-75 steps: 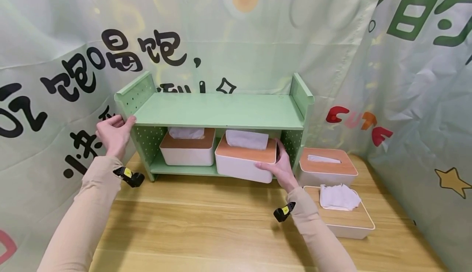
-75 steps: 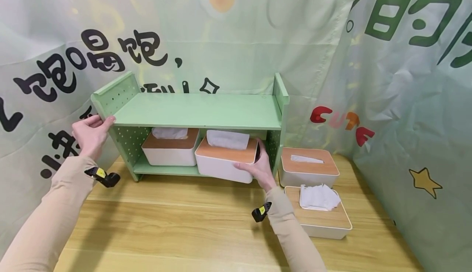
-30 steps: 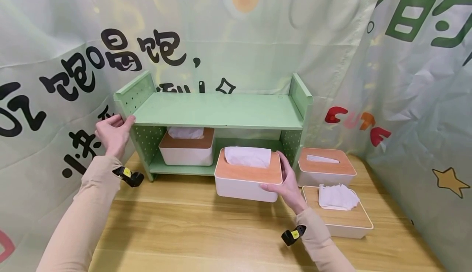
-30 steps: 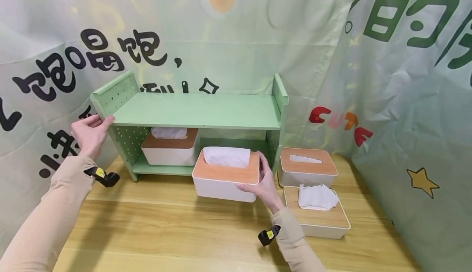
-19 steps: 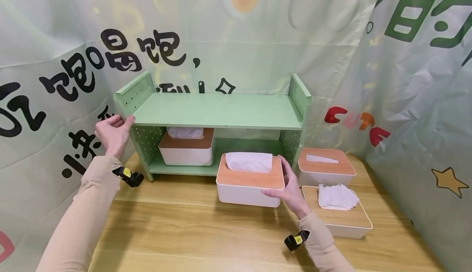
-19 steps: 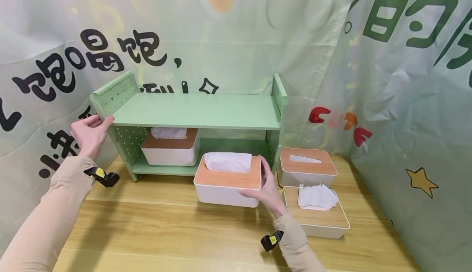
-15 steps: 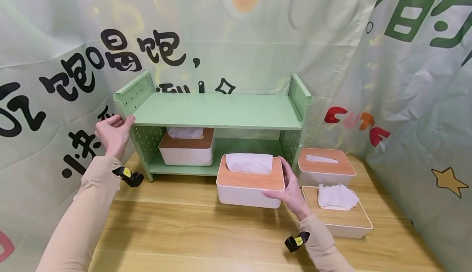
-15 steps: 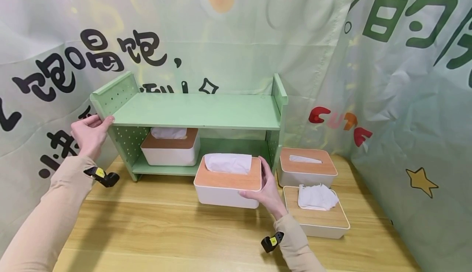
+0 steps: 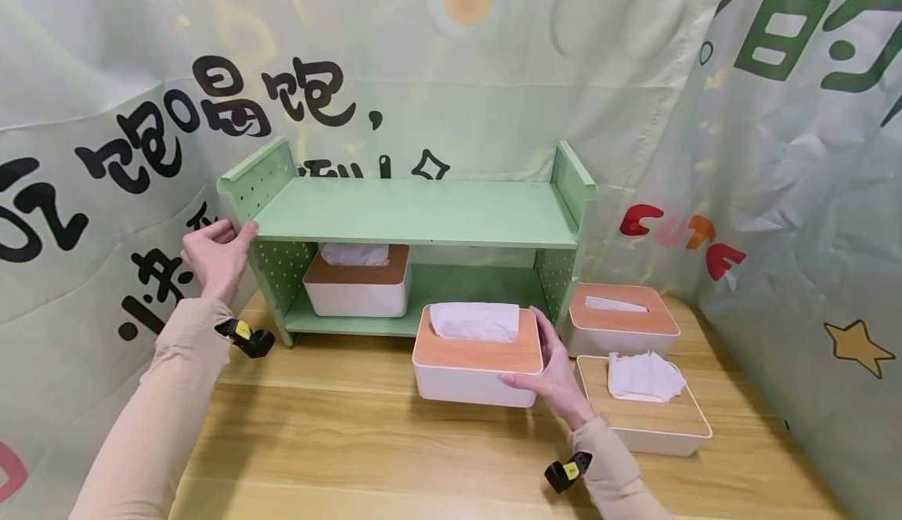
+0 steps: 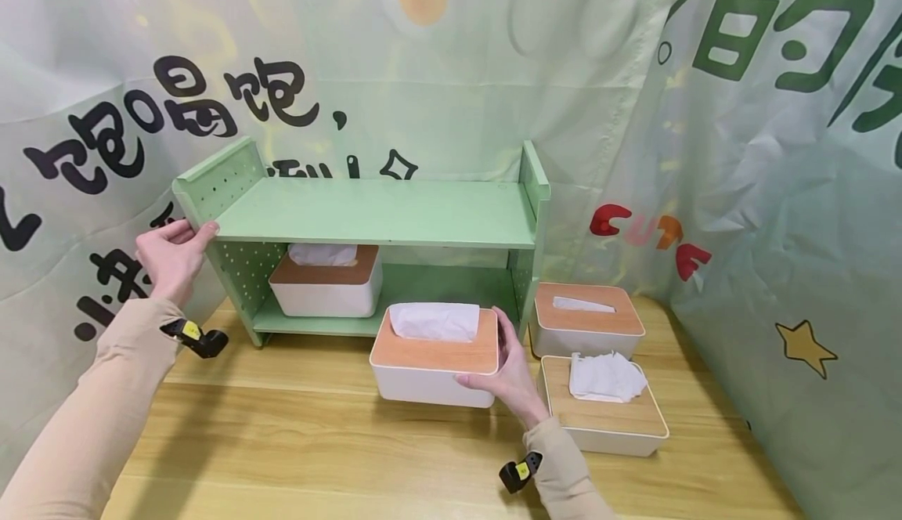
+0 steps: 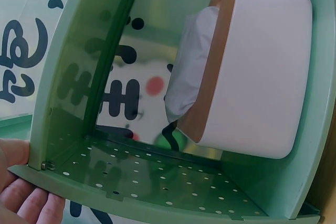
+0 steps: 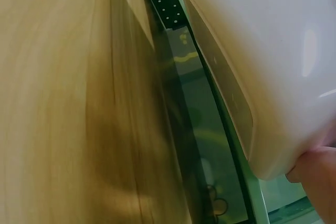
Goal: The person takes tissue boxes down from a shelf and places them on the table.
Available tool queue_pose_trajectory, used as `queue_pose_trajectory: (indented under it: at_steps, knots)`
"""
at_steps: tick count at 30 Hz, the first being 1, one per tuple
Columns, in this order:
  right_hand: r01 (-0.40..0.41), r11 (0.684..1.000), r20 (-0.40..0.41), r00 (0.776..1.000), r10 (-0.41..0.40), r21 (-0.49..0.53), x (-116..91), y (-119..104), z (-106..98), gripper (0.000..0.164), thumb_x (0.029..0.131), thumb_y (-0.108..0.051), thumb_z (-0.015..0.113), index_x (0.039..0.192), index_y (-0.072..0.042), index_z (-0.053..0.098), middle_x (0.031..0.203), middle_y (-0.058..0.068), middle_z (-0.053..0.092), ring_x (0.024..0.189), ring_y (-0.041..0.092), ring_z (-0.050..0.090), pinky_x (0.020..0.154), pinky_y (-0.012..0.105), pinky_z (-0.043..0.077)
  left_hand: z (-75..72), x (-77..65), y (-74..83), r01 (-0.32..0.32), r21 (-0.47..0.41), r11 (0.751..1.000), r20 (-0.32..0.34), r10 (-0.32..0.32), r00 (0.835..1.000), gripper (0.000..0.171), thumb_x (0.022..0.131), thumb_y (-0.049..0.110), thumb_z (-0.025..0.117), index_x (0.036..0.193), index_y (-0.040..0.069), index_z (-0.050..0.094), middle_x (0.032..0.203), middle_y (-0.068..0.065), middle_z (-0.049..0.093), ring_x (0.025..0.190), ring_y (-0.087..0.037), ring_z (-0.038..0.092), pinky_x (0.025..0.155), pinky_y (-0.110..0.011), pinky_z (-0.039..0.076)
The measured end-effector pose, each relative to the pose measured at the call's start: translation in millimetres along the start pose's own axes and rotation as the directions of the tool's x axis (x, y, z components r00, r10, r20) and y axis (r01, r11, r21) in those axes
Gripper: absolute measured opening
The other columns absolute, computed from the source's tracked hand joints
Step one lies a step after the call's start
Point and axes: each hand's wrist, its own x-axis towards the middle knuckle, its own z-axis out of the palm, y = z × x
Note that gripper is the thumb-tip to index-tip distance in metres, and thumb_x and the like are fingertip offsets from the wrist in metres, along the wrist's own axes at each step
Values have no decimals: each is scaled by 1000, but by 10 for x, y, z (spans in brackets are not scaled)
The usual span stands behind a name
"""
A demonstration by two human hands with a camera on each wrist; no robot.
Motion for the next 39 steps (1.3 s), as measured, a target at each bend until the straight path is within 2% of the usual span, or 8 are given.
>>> queue_pose_trajectory:
  at_steps: [6,10,16,20,28,35,39]
  knots:
    - [10,1000,-5,1000,-10,-19,-30,14,-3,113,66,2,85,159,-7,21,159,22,35,117,-3,54,97,16,50,1,2,3,-5,-11,1000,1,5,1000,51,86,29,78,132,11,67,76,27,54,79,10,55,79,-9,49]
    - [14,999,-3,1000,-14,-30,-51,27,-10,115,65,1,86,159,-8,21,158,23,36,117,-3,54,97,16,50,2,3,4,-7,-14,1000,5,7,1000,51,86,28,78,132,11,67,79,23,60,77,11,55,76,-7,48]
    - [23,999,8,1000,-22,-29,-77,52,-20,115,65,1,86,159,-6,20,157,24,37,119,-4,52,98,15,48,5,-6,9,-2,11,1000,2,2,1000,51,86,30,78,133,13,66,99,12,70,80,11,56,83,-10,52]
    - [25,999,13,1000,-24,-30,-98,69,-31,114,66,2,85,159,-6,19,157,24,38,120,-5,51,99,15,48,4,-15,13,7,16,1000,5,-7,1000,52,87,30,77,134,13,65,102,11,69,85,9,56,88,-13,53]
    - [34,999,16,999,-34,-36,-134,102,-46,114,66,2,86,159,-5,20,156,26,37,120,-6,51,98,15,48,-3,-13,13,13,24,1000,8,-13,1000,52,87,32,76,135,14,65,107,9,70,85,10,56,88,-13,52]
    - [45,998,23,999,-44,-35,-157,115,-54,115,65,3,85,158,-2,18,155,28,37,119,-5,52,97,16,49,-4,-8,12,10,8,1000,7,-10,1000,52,87,31,77,134,13,65,93,18,65,85,10,56,88,-12,52]
    - [37,999,25,999,-37,-31,-173,124,-62,115,66,3,85,159,-6,19,155,26,38,119,-6,52,98,16,49,-5,-6,7,3,8,1000,9,-3,1000,52,87,31,77,134,12,66,82,25,59,84,10,55,85,-11,50]
